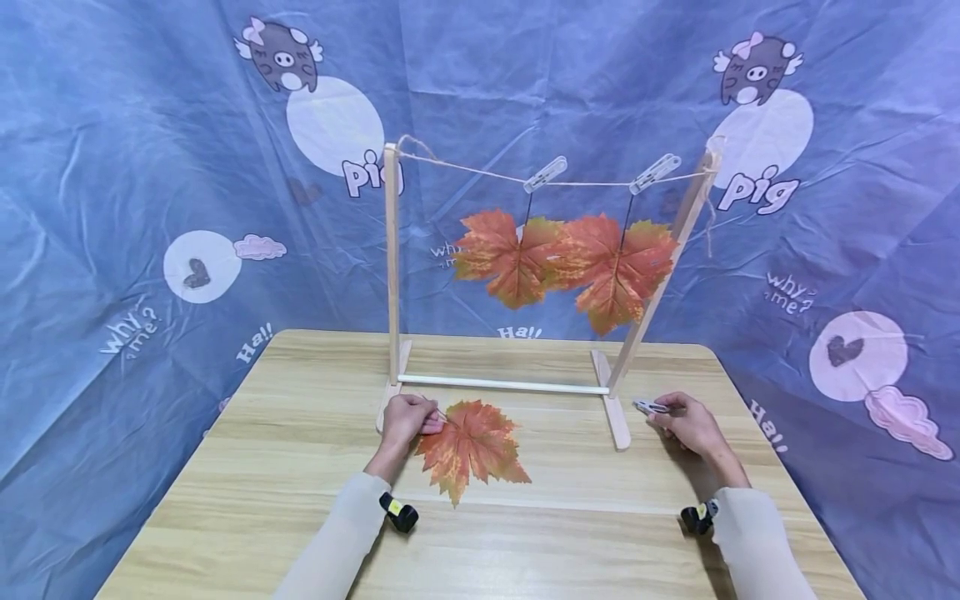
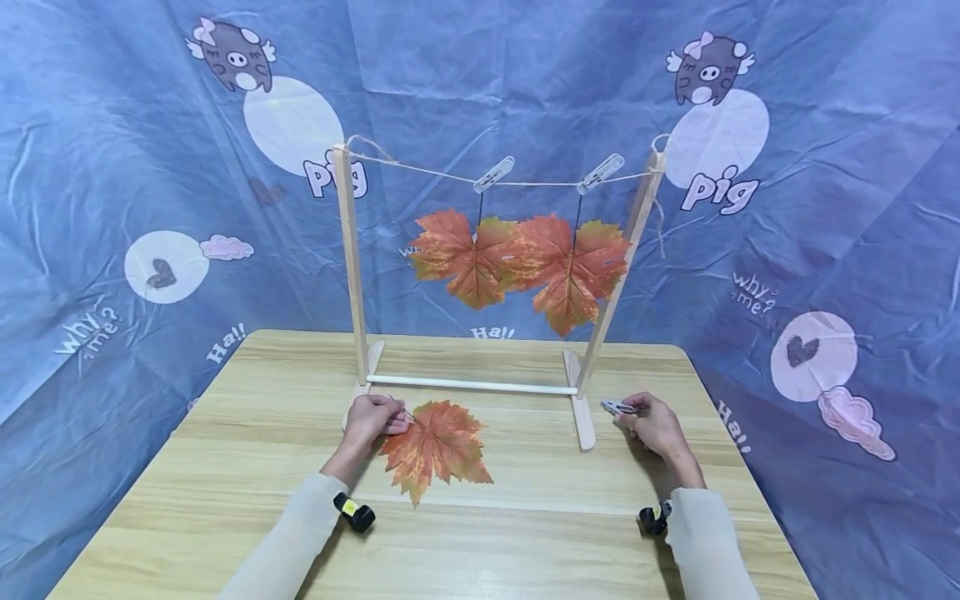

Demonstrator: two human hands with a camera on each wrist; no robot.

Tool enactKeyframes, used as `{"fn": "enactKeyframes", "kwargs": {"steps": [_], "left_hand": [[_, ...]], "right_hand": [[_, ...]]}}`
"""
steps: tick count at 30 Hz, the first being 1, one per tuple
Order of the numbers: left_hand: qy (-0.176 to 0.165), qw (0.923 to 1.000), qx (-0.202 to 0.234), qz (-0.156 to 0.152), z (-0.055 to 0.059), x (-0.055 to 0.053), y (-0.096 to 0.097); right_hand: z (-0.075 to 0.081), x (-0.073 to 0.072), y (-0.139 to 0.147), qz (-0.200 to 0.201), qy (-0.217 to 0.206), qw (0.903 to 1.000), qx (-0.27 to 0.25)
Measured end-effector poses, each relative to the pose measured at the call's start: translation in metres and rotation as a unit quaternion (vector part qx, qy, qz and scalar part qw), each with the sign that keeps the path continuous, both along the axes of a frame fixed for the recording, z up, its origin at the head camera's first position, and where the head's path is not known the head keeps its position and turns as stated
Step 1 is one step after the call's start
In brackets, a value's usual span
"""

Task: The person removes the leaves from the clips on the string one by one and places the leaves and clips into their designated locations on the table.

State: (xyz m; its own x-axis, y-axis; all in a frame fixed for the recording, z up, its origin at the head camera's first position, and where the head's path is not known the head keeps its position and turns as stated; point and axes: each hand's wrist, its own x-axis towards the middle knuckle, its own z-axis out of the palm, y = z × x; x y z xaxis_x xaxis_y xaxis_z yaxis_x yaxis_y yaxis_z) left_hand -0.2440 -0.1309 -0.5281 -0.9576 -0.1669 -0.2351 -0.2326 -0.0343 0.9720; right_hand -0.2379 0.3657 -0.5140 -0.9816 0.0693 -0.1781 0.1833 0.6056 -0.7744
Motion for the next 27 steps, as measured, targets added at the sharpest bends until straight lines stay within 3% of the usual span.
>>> {"fn": "enactKeyframes", "kwargs": {"steps": [13,21,27], "left_hand": [[-0.008,0.9999,-0.014,-0.007,0.001,0.001,0.000],[0.010,0.9999,-0.011,-0.006,0.000,0.001,0.000],[0.005,0.9996,-0.028,-0.001,0.000,0.000,-0.001]], "right_hand": [[-0.004,-0.001,0.000,0.007,0.009,0.9997,0.020],[-0.002,-0.001,-0.002,-0.006,0.023,0.9993,0.029],[0.009,-0.001,-0.011,-0.018,0.081,0.9949,0.056]]}}
